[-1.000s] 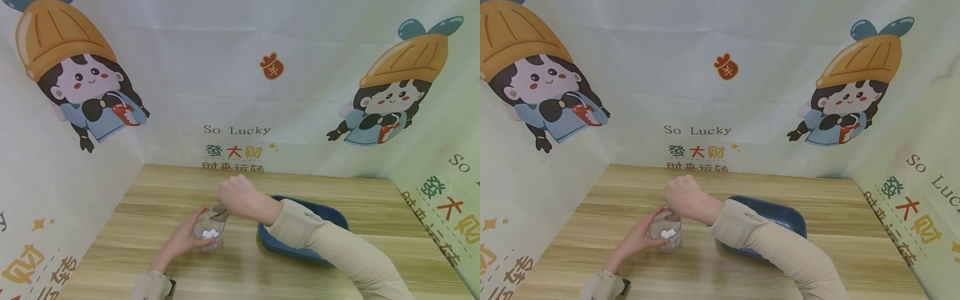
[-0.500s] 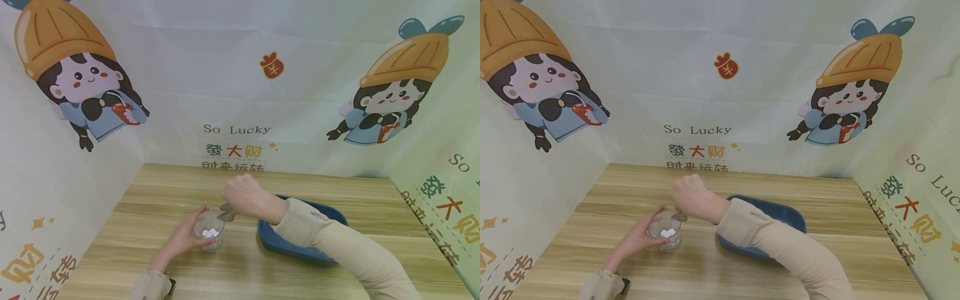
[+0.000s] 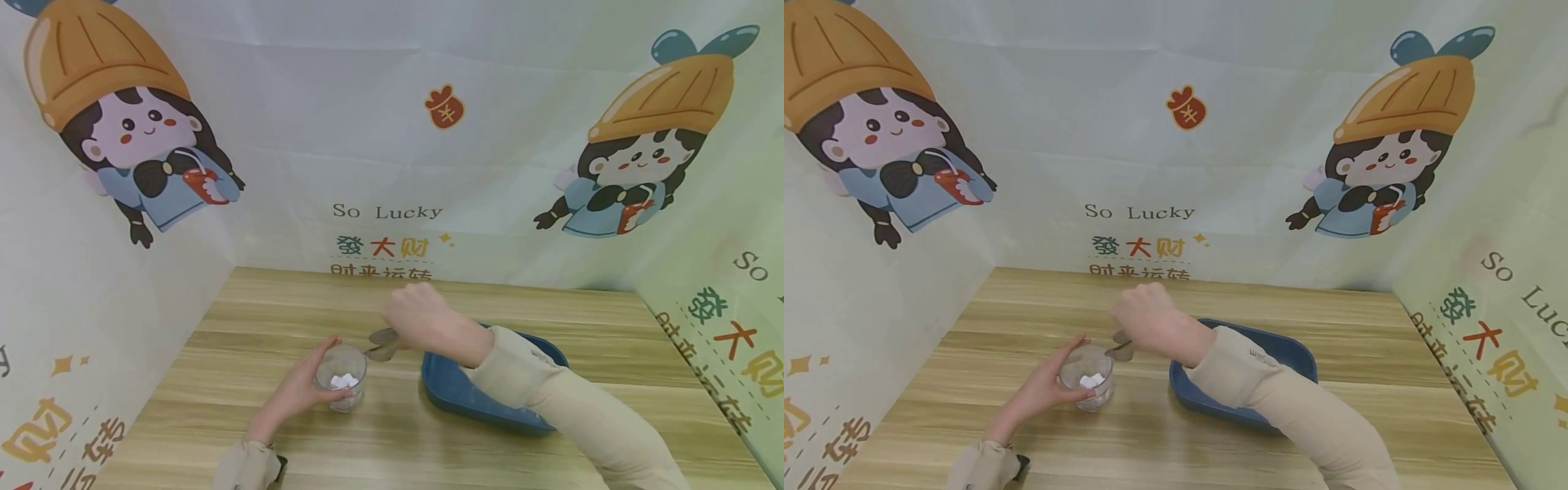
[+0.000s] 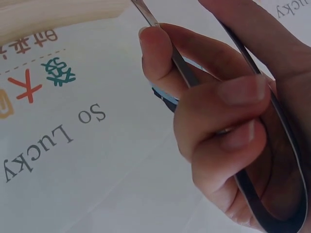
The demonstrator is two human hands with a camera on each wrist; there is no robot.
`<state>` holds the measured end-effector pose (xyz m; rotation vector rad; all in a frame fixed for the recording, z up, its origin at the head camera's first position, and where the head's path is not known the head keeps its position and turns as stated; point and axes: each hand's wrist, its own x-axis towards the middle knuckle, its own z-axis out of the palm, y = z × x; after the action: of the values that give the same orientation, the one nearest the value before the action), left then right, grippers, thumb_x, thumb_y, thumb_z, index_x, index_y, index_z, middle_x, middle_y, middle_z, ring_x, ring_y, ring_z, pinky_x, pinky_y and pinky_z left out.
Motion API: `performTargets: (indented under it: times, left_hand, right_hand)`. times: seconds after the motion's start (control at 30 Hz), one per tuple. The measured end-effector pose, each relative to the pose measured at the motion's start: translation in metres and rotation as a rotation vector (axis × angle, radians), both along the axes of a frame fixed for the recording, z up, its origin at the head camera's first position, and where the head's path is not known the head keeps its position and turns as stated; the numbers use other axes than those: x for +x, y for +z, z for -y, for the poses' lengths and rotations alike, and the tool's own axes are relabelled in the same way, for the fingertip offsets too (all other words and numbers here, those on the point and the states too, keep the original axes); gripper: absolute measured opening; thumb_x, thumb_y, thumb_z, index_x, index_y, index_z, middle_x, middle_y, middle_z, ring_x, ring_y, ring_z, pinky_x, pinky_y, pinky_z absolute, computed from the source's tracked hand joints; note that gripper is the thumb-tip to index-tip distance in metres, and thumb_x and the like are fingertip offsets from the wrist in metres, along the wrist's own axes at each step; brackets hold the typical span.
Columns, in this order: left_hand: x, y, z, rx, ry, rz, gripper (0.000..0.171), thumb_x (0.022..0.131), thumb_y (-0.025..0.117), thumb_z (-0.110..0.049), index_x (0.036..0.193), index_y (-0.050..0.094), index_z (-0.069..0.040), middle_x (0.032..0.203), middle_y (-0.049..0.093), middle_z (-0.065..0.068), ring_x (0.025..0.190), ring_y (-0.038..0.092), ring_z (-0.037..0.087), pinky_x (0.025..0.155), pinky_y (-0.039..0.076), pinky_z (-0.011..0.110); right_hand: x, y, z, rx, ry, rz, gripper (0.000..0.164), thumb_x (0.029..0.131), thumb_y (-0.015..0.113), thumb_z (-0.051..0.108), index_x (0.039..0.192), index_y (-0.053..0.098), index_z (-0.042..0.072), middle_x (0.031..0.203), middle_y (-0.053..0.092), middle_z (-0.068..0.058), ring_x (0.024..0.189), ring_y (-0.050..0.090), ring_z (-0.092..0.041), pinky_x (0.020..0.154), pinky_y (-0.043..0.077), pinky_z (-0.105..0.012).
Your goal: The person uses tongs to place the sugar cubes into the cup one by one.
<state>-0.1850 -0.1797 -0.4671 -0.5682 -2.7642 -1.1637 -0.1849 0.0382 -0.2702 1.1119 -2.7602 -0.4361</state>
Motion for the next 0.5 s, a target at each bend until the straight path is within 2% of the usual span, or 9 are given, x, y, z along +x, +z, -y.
performTargets:
  times: [0.07,0.17,0.27,0.33,0.4,0.47,0.5]
  left_hand:
    - [0.000,0.000,-0.001,0.014,-0.001,-0.020,0.098,0.060,0.079,-0.039,0.138,0.030,-0.005,0.134,0.045,0.016,0.119,0.044,0.038,0.097,0.036,0.057]
    - [0.001,0.000,-0.002,0.017,-0.002,-0.067,0.097,0.059,0.079,-0.041,0.137,0.031,-0.006,0.132,0.047,0.016,0.116,0.046,0.039,0.094,0.038,0.059]
    - [0.001,0.000,-0.002,0.020,-0.005,-0.078,0.097,0.059,0.079,-0.041,0.137,0.031,-0.006,0.132,0.047,0.016,0.116,0.046,0.039,0.093,0.038,0.059]
    - [0.000,0.000,-0.001,0.016,-0.010,-0.066,0.097,0.060,0.079,-0.040,0.137,0.030,-0.006,0.132,0.046,0.016,0.117,0.045,0.039,0.094,0.038,0.058]
    - [0.000,-0.001,-0.001,0.021,-0.012,-0.035,0.097,0.061,0.079,-0.038,0.138,0.029,-0.005,0.134,0.045,0.016,0.119,0.043,0.038,0.097,0.037,0.057]
    - [-0.001,0.000,-0.001,0.006,-0.014,-0.020,0.096,0.062,0.078,-0.037,0.138,0.029,-0.005,0.135,0.044,0.015,0.120,0.043,0.038,0.098,0.036,0.056]
    - [-0.001,0.000,-0.001,-0.002,-0.015,-0.018,0.096,0.062,0.078,-0.038,0.138,0.028,-0.005,0.135,0.044,0.015,0.120,0.043,0.038,0.098,0.036,0.056]
  right_hand:
    - [0.000,0.001,-0.005,-0.016,-0.007,0.020,0.043,0.061,0.080,0.029,0.053,0.040,0.017,0.058,0.051,0.006,0.050,0.031,-0.008,0.040,0.032,-0.023]
    - [0.001,0.001,-0.013,-0.051,-0.010,0.057,0.048,0.062,0.080,0.028,0.052,0.035,0.017,0.054,0.038,0.007,0.050,0.027,-0.009,0.040,0.025,-0.022]
    - [0.001,-0.001,-0.021,-0.090,-0.015,0.109,0.048,0.064,0.079,0.028,0.052,0.034,0.017,0.053,0.030,0.008,0.050,0.026,-0.009,0.041,0.022,-0.021]
    - [0.001,-0.001,-0.027,-0.118,-0.015,0.138,0.041,0.066,0.078,0.028,0.051,0.042,0.017,0.051,0.036,0.009,0.049,0.029,-0.007,0.041,0.025,-0.020]
    - [0.001,-0.002,-0.033,-0.153,-0.016,0.170,0.027,0.067,0.077,0.029,0.055,0.056,0.017,0.053,0.049,0.010,0.049,0.039,-0.006,0.042,0.032,-0.020]
    - [0.002,-0.001,-0.040,-0.191,-0.018,0.189,0.016,0.068,0.076,0.030,0.066,0.068,0.016,0.063,0.063,0.008,0.054,0.052,-0.008,0.045,0.041,-0.021]
    - [0.003,-0.001,-0.043,-0.203,-0.020,0.196,0.015,0.068,0.076,0.030,0.071,0.071,0.016,0.068,0.067,0.006,0.057,0.056,-0.009,0.048,0.045,-0.022]
